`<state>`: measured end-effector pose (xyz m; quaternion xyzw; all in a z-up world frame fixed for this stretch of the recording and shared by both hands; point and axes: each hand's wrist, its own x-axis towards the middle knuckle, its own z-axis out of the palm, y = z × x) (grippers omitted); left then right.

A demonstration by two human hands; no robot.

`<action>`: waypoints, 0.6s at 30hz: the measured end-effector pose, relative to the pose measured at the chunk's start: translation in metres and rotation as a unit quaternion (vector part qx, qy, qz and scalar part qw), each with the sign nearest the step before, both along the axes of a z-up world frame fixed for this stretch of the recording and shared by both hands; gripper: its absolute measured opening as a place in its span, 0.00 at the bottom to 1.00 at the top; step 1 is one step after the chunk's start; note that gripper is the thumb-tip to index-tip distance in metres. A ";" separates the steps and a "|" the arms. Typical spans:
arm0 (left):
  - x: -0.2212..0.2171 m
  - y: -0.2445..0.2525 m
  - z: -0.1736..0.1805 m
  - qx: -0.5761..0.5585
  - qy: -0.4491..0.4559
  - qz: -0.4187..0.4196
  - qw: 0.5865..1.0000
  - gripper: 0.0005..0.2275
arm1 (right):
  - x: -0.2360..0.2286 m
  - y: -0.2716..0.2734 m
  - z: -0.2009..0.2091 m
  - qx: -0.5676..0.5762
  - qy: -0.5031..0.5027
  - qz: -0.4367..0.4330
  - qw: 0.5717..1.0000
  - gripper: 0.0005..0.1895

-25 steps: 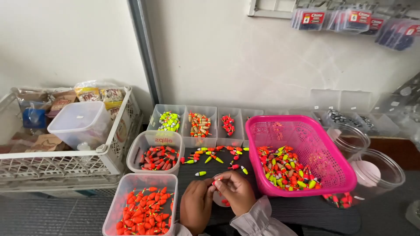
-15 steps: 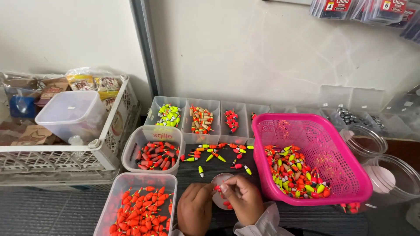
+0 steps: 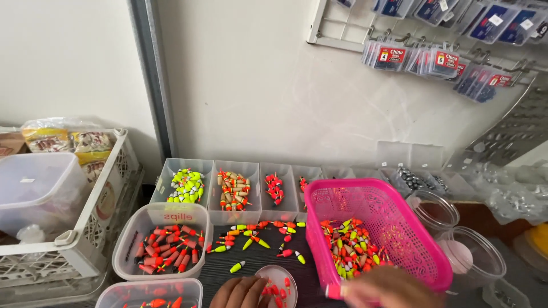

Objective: Assembling fishing floats by manually joining the float body with the tip component.

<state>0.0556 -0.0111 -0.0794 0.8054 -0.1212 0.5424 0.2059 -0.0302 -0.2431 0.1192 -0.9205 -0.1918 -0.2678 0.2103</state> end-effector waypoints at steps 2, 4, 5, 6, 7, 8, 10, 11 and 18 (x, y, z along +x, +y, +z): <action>-0.003 0.004 0.010 -0.023 0.029 -0.025 0.999 0.11 | 0.075 0.006 0.089 -0.088 -0.039 0.021 0.995 0.12; -0.007 0.004 0.010 -0.040 0.077 -0.016 0.996 0.11 | 0.148 0.004 0.097 -0.122 0.040 -0.038 0.991 0.12; -0.009 0.004 0.011 -0.055 0.125 -0.007 0.991 0.11 | 0.185 0.004 0.100 -0.151 0.118 -0.098 0.977 0.12; -0.012 0.005 0.012 -0.056 0.129 -0.003 0.990 0.11 | 0.207 0.005 0.096 -0.153 0.121 -0.093 0.976 0.12; -0.015 0.006 0.012 -0.068 0.133 -0.003 0.989 0.12 | 0.229 0.007 0.092 -0.172 0.159 -0.138 0.962 0.13; -0.016 0.008 0.014 -0.081 0.135 -0.002 0.987 0.13 | 0.252 0.010 0.089 -0.191 0.193 -0.182 0.945 0.14; -0.018 0.007 0.012 -0.089 0.147 0.003 0.985 0.14 | 0.296 -0.008 0.056 -0.233 0.160 -0.171 0.944 0.16; -0.018 0.007 0.011 -0.095 0.157 0.004 0.983 0.15 | 0.319 -0.017 0.039 -0.272 0.124 -0.165 0.940 0.19; -0.022 0.010 0.024 -0.123 0.206 -0.030 0.970 0.11 | 0.165 0.038 0.104 -0.265 0.021 -0.026 0.964 0.23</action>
